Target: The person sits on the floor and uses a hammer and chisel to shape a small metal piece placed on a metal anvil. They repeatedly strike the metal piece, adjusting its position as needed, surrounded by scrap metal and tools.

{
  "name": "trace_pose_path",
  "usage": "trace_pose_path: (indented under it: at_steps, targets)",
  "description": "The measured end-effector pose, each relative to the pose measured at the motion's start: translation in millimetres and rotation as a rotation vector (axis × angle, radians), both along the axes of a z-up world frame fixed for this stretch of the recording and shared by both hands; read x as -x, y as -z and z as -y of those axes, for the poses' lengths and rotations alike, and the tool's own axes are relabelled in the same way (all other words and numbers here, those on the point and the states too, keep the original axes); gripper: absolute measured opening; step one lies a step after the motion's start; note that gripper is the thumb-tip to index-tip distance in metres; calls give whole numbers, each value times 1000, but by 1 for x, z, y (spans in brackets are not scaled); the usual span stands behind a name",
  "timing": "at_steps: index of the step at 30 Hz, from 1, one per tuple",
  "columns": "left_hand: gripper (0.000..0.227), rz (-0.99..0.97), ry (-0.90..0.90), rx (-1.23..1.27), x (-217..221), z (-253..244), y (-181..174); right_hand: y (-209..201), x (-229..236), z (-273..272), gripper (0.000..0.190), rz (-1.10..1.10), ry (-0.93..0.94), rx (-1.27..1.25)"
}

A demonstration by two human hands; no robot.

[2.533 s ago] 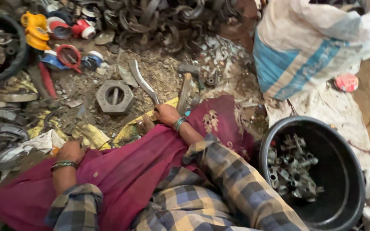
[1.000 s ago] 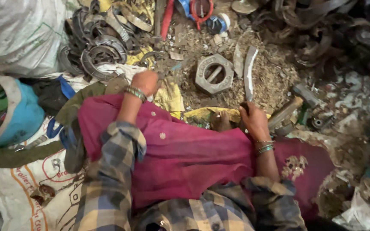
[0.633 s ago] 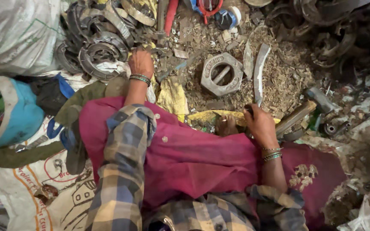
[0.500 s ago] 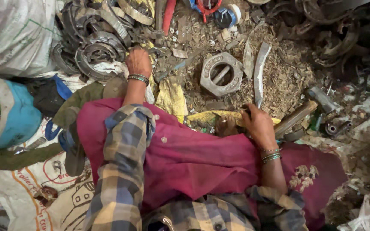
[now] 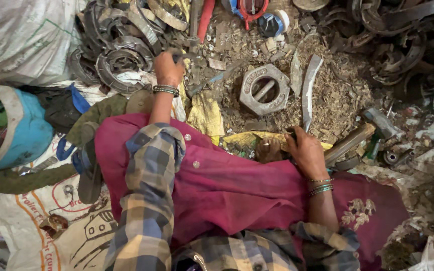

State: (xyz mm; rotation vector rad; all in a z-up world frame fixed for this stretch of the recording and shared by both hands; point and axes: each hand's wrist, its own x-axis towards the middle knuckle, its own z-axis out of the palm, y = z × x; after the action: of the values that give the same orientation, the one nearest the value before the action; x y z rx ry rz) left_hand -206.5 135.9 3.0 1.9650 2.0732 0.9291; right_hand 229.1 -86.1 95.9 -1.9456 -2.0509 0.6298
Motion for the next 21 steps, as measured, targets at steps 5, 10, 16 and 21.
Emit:
trace_pose_path:
  at_steps: [5, 10, 16, 21]
  targets:
    - [23, 401, 79, 76, -13, 7, -28, 1, -1, 1, 30, -34, -3, -39]
    - [32, 496, 40, 194, -25, 10, -44, -3, 2, 1, 28, -70, 8, -12]
    - [49, 464, 86, 113, -28, 10, -47, -8, 5, -3, 28, -71, 6, 6]
    - [56, 598, 11, 227, -26, 8, -42, -10, 5, -2, 26, -80, 1, 26]
